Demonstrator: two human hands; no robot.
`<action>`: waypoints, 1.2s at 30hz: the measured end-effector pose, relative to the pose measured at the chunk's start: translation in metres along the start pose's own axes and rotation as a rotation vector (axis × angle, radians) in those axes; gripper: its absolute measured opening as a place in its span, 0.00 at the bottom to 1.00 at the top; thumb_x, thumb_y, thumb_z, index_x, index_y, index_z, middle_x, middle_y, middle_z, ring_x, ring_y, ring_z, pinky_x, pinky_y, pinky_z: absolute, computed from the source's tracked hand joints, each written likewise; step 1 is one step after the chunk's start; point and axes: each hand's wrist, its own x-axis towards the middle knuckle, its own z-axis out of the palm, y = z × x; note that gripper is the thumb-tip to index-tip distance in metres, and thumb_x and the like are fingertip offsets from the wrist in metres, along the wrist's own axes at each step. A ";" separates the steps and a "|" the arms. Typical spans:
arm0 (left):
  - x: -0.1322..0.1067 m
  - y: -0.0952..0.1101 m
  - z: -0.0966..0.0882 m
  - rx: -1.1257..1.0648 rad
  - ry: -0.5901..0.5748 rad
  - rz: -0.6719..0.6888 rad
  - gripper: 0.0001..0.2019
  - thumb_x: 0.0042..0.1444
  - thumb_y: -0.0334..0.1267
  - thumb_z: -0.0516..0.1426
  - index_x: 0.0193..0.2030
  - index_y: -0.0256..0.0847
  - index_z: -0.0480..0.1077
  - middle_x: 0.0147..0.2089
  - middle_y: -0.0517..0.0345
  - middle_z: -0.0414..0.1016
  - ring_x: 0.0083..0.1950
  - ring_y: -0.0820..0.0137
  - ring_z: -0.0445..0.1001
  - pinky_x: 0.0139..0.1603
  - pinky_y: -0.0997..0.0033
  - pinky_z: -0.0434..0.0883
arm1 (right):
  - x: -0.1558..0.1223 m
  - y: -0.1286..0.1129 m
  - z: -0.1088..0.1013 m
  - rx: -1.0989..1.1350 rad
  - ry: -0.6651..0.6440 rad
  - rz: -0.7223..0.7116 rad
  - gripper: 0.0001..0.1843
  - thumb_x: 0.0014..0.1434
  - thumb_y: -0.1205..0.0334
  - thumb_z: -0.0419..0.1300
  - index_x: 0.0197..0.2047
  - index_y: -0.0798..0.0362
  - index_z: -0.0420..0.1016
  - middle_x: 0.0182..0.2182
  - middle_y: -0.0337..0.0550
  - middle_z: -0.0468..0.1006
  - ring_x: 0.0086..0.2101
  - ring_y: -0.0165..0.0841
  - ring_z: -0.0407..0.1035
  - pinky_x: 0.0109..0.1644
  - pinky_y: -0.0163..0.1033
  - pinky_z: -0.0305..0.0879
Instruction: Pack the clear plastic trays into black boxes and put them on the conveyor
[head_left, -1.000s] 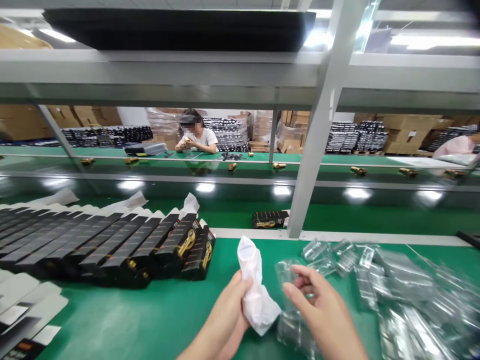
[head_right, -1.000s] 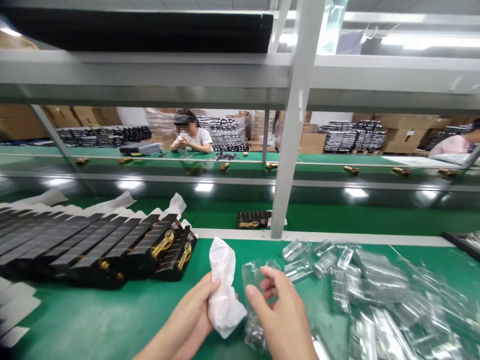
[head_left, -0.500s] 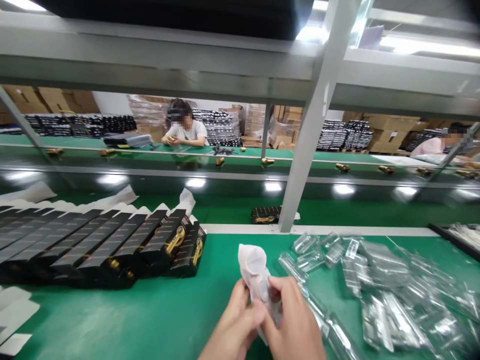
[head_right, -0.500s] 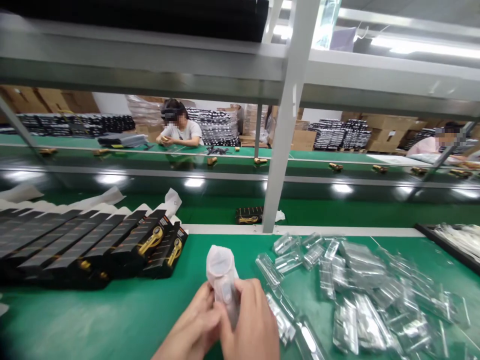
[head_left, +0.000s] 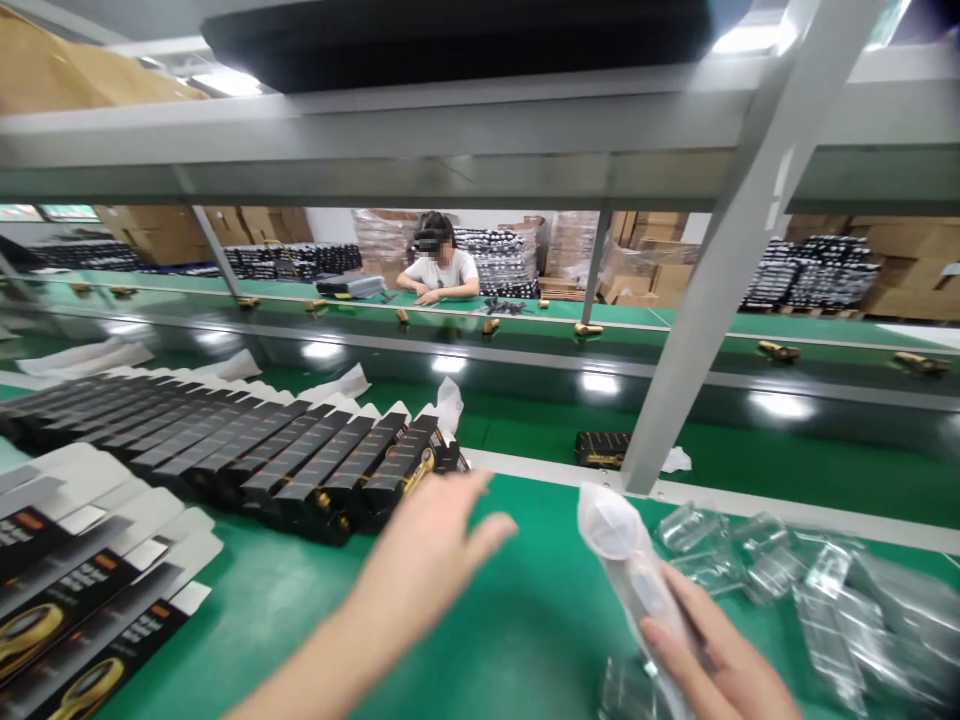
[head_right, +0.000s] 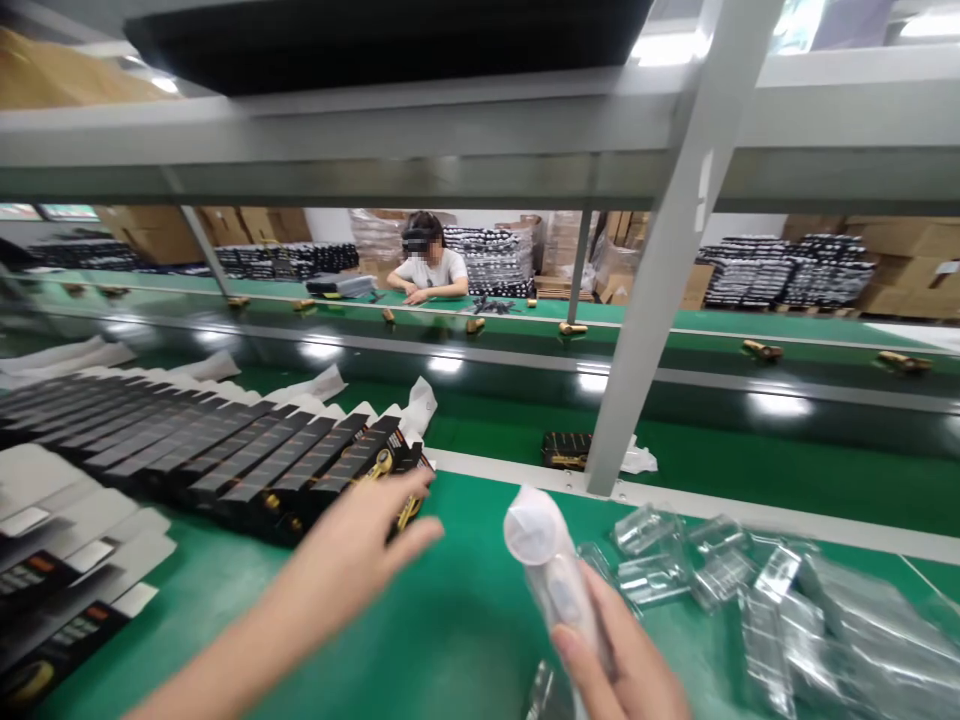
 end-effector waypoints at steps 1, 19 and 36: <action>0.017 -0.013 -0.014 0.293 0.090 -0.067 0.26 0.58 0.52 0.49 0.55 0.34 0.66 0.49 0.39 0.72 0.53 0.50 0.67 0.54 0.50 0.62 | 0.004 0.004 -0.009 0.009 -0.012 0.062 0.30 0.58 0.42 0.53 0.58 0.48 0.65 0.54 0.42 0.72 0.53 0.41 0.65 0.51 0.35 0.66; -0.034 -0.012 0.009 0.048 -0.065 0.221 0.20 0.60 0.44 0.51 0.59 0.49 0.54 0.52 0.56 0.68 0.50 0.68 0.72 0.46 0.74 0.70 | 0.022 -0.036 -0.029 0.769 -0.296 0.301 0.30 0.51 0.42 0.62 0.50 0.54 0.73 0.27 0.39 0.71 0.19 0.21 0.53 0.18 0.28 0.40; -0.048 -0.018 0.023 0.233 -0.010 0.842 0.31 0.54 0.54 0.56 0.63 0.49 0.55 0.47 0.55 0.75 0.42 0.67 0.73 0.48 0.72 0.69 | -0.019 -0.034 -0.033 0.525 -0.461 0.266 0.22 0.42 0.47 0.66 0.38 0.53 0.78 0.33 0.40 0.75 0.34 0.34 0.65 0.36 0.33 0.58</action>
